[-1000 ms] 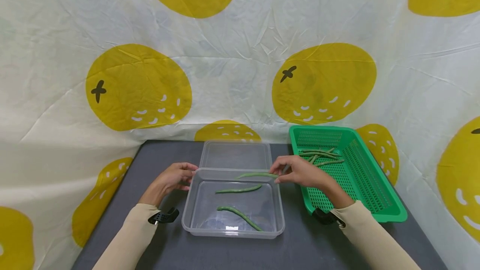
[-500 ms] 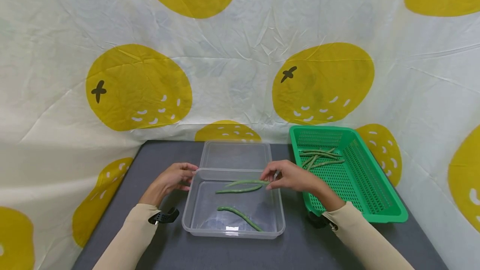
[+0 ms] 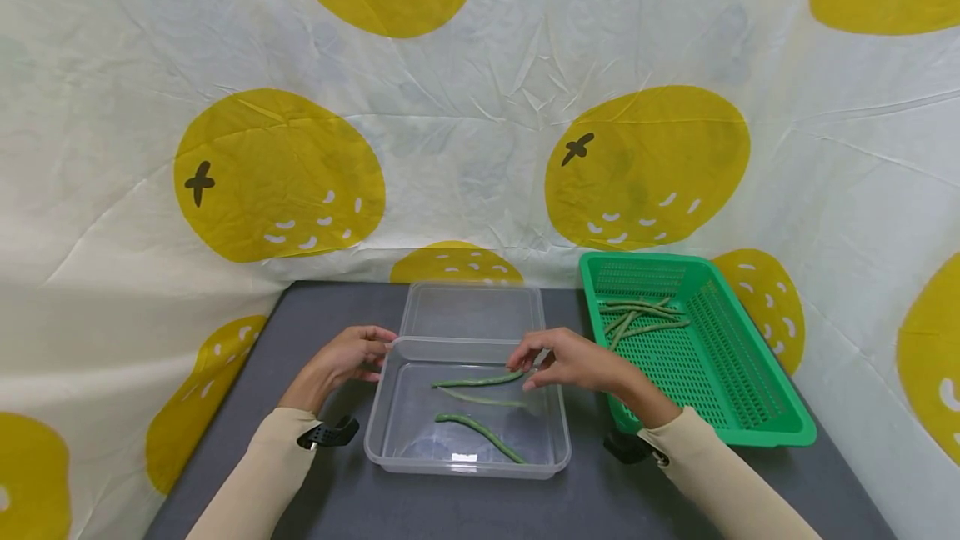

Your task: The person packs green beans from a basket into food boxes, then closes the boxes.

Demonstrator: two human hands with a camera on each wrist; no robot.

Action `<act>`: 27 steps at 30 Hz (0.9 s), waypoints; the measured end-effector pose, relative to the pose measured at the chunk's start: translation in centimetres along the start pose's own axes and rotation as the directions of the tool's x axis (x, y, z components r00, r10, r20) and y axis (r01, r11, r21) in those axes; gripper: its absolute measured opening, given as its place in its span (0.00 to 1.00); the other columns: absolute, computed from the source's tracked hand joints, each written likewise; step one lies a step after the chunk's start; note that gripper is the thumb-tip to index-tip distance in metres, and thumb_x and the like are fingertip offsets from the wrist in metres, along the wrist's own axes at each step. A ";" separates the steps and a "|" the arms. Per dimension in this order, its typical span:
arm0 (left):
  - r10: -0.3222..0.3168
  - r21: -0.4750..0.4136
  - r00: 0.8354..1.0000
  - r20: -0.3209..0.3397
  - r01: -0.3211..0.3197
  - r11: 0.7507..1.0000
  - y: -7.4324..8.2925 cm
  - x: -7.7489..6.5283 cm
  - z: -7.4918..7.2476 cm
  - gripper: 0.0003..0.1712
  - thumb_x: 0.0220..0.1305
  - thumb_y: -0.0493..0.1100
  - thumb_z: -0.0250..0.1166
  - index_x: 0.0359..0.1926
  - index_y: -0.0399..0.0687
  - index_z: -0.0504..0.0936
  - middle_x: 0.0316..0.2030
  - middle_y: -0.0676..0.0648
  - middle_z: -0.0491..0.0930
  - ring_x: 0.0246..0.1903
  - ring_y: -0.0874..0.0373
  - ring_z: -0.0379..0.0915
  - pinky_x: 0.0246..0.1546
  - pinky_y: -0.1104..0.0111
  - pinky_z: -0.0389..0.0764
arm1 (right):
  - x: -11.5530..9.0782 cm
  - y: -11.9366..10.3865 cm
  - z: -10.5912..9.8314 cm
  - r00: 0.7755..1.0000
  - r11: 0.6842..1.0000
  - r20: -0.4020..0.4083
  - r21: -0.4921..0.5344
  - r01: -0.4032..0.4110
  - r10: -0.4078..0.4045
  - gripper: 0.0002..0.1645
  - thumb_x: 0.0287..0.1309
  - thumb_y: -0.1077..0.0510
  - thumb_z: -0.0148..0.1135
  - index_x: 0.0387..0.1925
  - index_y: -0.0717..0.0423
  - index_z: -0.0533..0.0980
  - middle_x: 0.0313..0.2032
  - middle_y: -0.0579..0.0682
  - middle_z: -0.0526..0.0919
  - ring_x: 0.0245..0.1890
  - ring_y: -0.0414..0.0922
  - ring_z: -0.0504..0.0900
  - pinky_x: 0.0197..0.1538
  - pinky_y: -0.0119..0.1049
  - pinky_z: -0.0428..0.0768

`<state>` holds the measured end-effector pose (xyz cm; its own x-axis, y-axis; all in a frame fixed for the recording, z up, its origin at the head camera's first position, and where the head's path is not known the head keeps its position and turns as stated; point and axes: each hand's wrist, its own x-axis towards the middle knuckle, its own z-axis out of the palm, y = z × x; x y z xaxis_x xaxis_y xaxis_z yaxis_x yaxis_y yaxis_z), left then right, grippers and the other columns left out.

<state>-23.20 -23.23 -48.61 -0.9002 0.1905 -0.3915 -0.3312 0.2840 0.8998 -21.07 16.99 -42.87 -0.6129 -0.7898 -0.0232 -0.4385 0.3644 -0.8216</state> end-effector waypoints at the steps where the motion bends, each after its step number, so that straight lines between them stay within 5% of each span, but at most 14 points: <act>1: -0.001 -0.001 1.000 0.001 0.001 1.000 0.0 0.0 0.0 0.21 0.72 0.37 0.58 0.61 0.31 0.74 0.42 0.37 0.82 0.33 0.54 0.77 0.34 0.59 0.84 | -0.1 0.1 0.0 1.000 1.000 0.001 0.001 0.003 -0.003 0.18 0.60 0.58 0.71 0.52 0.44 0.82 0.50 0.49 0.84 0.49 0.47 0.82 0.53 0.44 0.82; 27: -0.013 -0.013 1.000 0.013 0.013 1.000 0.4 0.1 -0.3 0.22 0.70 0.36 0.58 0.62 0.29 0.73 0.43 0.36 0.82 0.34 0.53 0.78 0.33 0.60 0.83 | -3.5 1.6 -4.0 0.992 0.996 -0.107 -0.051 -0.072 0.067 0.15 0.65 0.58 0.67 0.52 0.50 0.82 0.49 0.53 0.85 0.46 0.44 0.84 0.49 0.38 0.83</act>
<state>-23.54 -23.36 -48.25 -0.8921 0.1986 -0.4059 -0.3471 0.2739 0.8969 -22.27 22.37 -41.83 -0.7074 -0.7067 -0.0170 -0.4261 0.4455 -0.7874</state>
